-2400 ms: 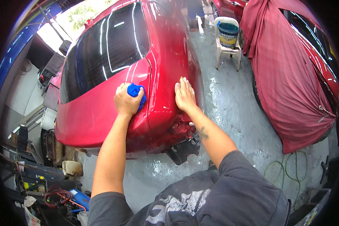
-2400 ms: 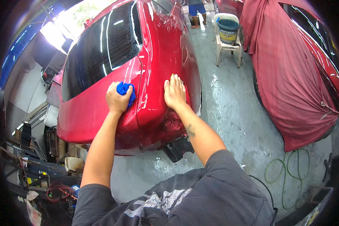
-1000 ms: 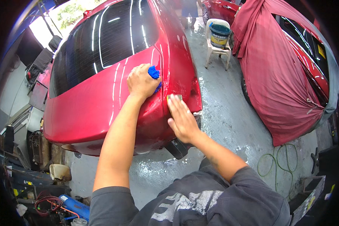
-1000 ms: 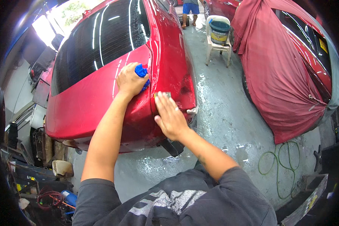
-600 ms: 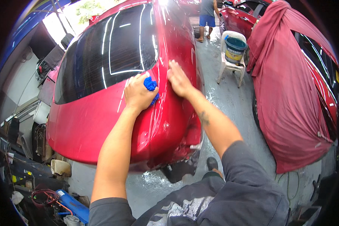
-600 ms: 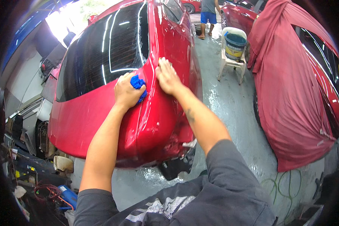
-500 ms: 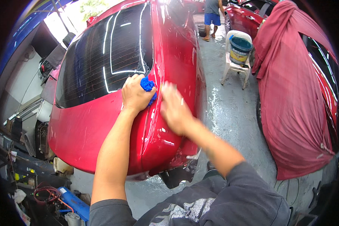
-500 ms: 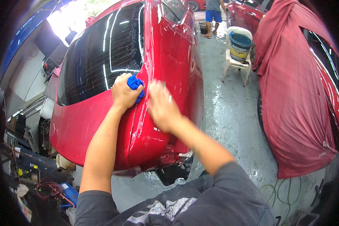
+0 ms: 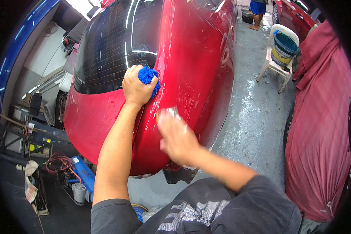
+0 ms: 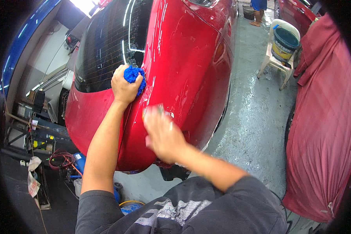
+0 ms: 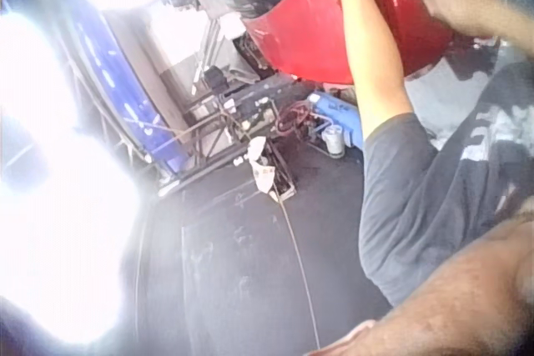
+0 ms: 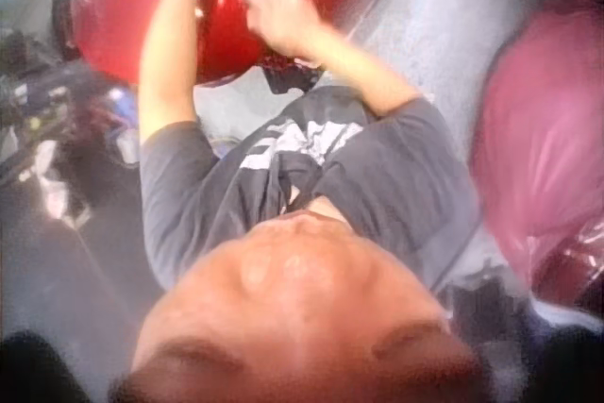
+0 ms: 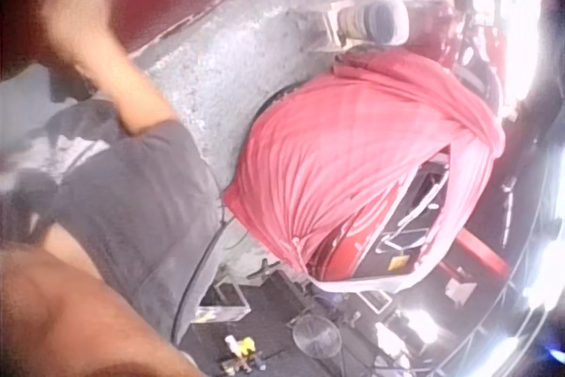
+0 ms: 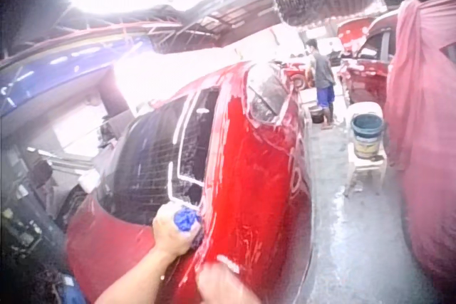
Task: The person uses a sanding block and a blue microfiber cloth to sand and wipe the rear quarter panel and trunk of a red car. They repeatedly dip the sanding block into a bucket of water and continue smoothing the car's surface.
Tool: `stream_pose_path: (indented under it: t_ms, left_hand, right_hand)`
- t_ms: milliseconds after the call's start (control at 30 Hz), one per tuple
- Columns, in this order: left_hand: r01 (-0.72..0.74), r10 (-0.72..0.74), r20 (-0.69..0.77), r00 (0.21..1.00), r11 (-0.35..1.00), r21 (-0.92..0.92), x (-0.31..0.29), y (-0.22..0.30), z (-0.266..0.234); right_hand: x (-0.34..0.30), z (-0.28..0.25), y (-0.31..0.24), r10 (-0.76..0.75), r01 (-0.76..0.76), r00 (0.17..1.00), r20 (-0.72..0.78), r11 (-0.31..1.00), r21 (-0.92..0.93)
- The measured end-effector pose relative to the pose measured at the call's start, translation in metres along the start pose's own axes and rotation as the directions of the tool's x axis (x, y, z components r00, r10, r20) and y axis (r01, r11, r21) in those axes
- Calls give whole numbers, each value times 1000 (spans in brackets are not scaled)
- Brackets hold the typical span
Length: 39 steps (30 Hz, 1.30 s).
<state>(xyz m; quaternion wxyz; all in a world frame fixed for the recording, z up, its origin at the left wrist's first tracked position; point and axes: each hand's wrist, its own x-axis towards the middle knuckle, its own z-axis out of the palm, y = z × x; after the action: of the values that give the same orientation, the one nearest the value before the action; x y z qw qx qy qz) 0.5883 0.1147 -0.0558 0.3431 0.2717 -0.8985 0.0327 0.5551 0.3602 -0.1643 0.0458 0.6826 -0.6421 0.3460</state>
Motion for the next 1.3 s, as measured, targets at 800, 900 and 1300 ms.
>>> stream_pose_path:
  t_ms: [800, 900, 1300]
  left_hand:
    - [80, -62, -66, 996, 939, 333, -25, 56, -20]
    - [80, -33, -150, 988, 943, 322, -22, 66, -17]
    - [-83, 59, -184, 981, 989, -126, -33, 349, 111]
  right_hand:
    - [-2, -40, 244, 461, -277, 877, -133, 713, 644]
    - [-102, -16, 261, 513, -259, 845, -149, 637, 726]
    - [-169, -192, 332, 160, -539, 664, 730, -574, 616]
